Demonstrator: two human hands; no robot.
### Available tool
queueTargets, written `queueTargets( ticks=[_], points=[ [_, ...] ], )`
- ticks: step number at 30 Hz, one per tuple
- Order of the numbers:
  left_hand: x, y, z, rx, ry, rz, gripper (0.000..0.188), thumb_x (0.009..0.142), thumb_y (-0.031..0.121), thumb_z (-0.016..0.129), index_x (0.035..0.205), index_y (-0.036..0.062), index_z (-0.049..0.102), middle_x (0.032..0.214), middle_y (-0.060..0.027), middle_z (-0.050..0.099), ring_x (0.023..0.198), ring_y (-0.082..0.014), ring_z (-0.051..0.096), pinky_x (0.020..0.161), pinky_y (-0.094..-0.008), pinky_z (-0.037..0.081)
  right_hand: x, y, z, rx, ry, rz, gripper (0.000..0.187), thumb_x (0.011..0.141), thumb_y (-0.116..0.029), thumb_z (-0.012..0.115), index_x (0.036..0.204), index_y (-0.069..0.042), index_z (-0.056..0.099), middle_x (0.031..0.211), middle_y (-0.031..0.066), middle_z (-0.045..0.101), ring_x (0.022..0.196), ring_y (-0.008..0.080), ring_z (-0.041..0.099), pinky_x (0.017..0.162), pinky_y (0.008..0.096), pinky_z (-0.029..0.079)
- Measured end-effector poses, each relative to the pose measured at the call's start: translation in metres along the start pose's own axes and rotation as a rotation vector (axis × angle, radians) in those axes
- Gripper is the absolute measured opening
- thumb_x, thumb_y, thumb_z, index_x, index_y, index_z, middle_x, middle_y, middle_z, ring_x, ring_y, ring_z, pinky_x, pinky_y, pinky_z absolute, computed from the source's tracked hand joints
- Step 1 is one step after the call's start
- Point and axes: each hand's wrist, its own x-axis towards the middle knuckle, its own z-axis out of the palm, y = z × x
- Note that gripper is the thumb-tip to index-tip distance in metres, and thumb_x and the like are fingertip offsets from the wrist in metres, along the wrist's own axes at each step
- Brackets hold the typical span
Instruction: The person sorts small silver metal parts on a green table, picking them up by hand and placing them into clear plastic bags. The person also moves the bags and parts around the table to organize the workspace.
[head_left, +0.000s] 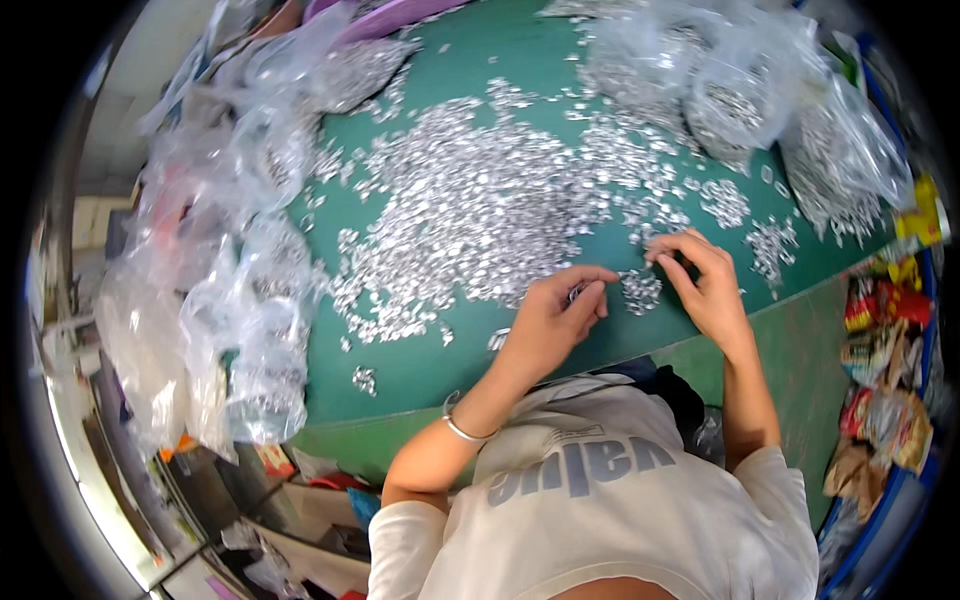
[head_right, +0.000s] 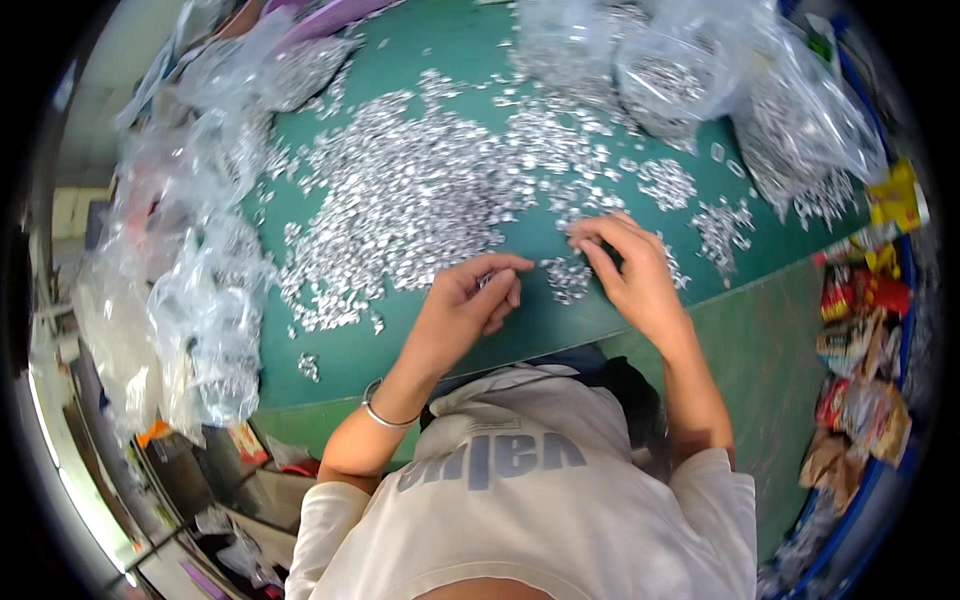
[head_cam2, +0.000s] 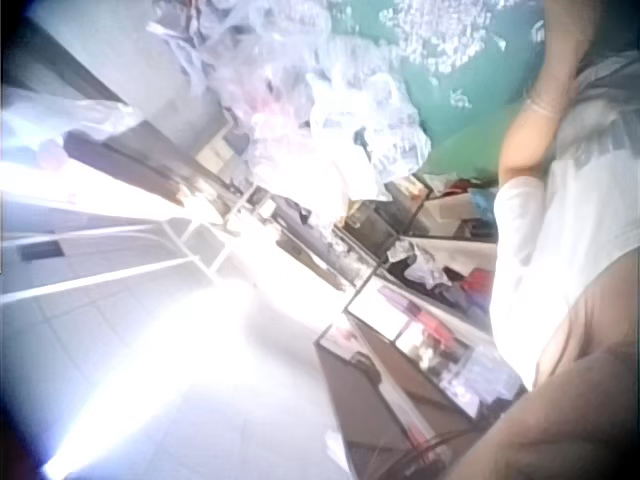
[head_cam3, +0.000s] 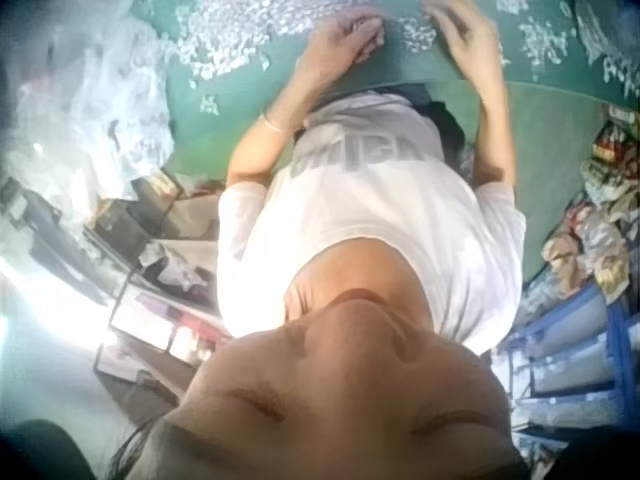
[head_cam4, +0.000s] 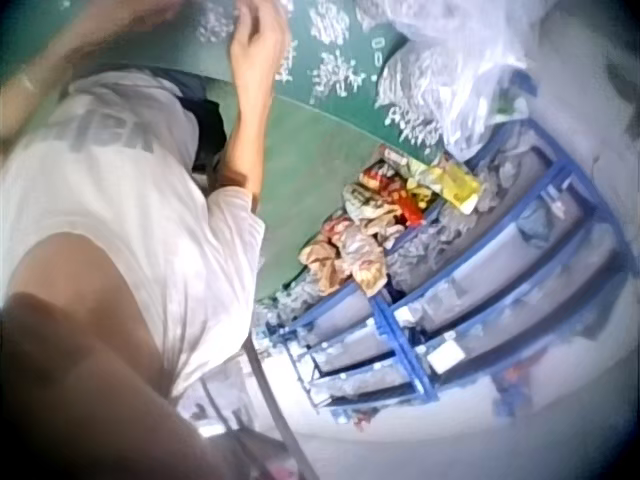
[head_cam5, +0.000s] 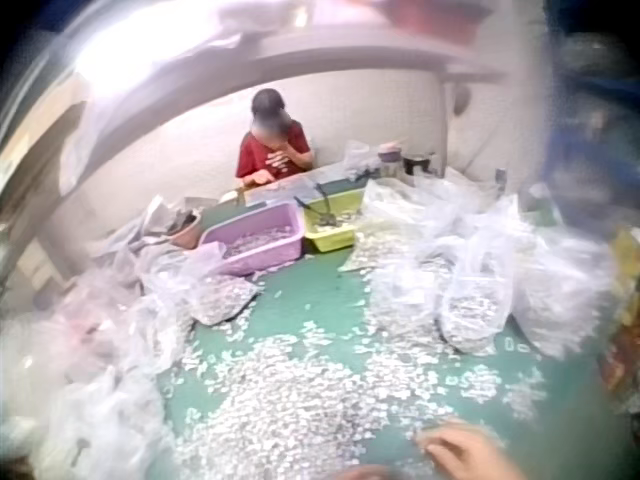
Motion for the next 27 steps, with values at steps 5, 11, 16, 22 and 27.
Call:
queueTargets(
  ticks=[5, 11, 16, 22, 27],
  points=[
    [-0.07, 0.007, -0.041, -0.647, 0.392, 0.053, 0.026, 0.096, 0.009, 0.048, 0.115, -0.0076, 0.057, 0.102, -0.0133, 0.064, 0.097, -0.0201, 0.061, 0.081, -0.0315, 0.052, -0.008, -0.014, 0.023, 0.064, 0.056, 0.071, 0.01, 0.084, 0.005, 0.059, 0.094, 0.003, 0.063, 0.082, 0.0101, 0.064, 0.079, 0.0174, 0.061, 0.071, 0.0248, 0.045],
    [-0.146, -0.048, -0.117, -0.328, 1.195, 0.569, 0.025, 0.099, 0.009, 0.045, 0.115, -0.0054, 0.057, 0.101, -0.0119, 0.063, 0.093, -0.0169, 0.06, 0.085, -0.0295, 0.049, -0.01, -0.014, 0.037, 0.142, 0.034, 0.068, 0.012, 0.087, 0.006, 0.055, 0.097, 0.004, 0.062, 0.086, 0.0077, 0.062, 0.081, 0.0136, 0.06, 0.074, 0.0235, 0.044],
    [-0.151, -0.075, -0.143, 0.482, 1.351, 0.321, 0.021, 0.095, 0.004, 0.044, 0.108, -0.003, 0.059, 0.108, -0.0129, 0.057, 0.097, -0.0212, 0.054, 0.088, -0.0343, 0.044, -0.008, -0.019, 0.045, 0.129, -0.005, 0.032, 0.012, 0.088, 0.006, 0.054, 0.096, 0.003, 0.062, 0.086, 0.0074, 0.062, 0.079, 0.0118, 0.059, 0.069, 0.0225, 0.043],
    [-0.138, -0.077, -0.132, 1.129, 1.221, 0.285, 0.028, 0.083, -0.004, 0.057, 0.111, -0.0016, 0.053, 0.112, -0.0194, 0.048, 0.106, -0.0371, 0.045, 0.091, -0.0434, 0.038, -0.004, -0.034, 0.041, -0.012, -0.081, 0.037, 0.013, 0.083, 0.004, 0.059, 0.096, 0.002, 0.062, 0.09, 0.0105, 0.064, 0.08, 0.0185, 0.061, 0.069, 0.0271, 0.045],
    [-0.136, -0.077, -0.148, 1.141, 1.225, 0.302, 0.022, 0.083, -0.003, 0.059, 0.103, -0.0032, 0.051, 0.109, -0.0203, 0.048, 0.103, -0.0374, 0.045, 0.088, -0.0447, 0.038, 0.021, -0.05, 0.064, -0.212, -0.125, -0.187, 0.031, 0.079, -0.003, 0.066, 0.109, -0.002, 0.059, 0.115, 0.0137, 0.059, 0.11, 0.0321, 0.053, 0.094, 0.0381, 0.04]
  ],
)
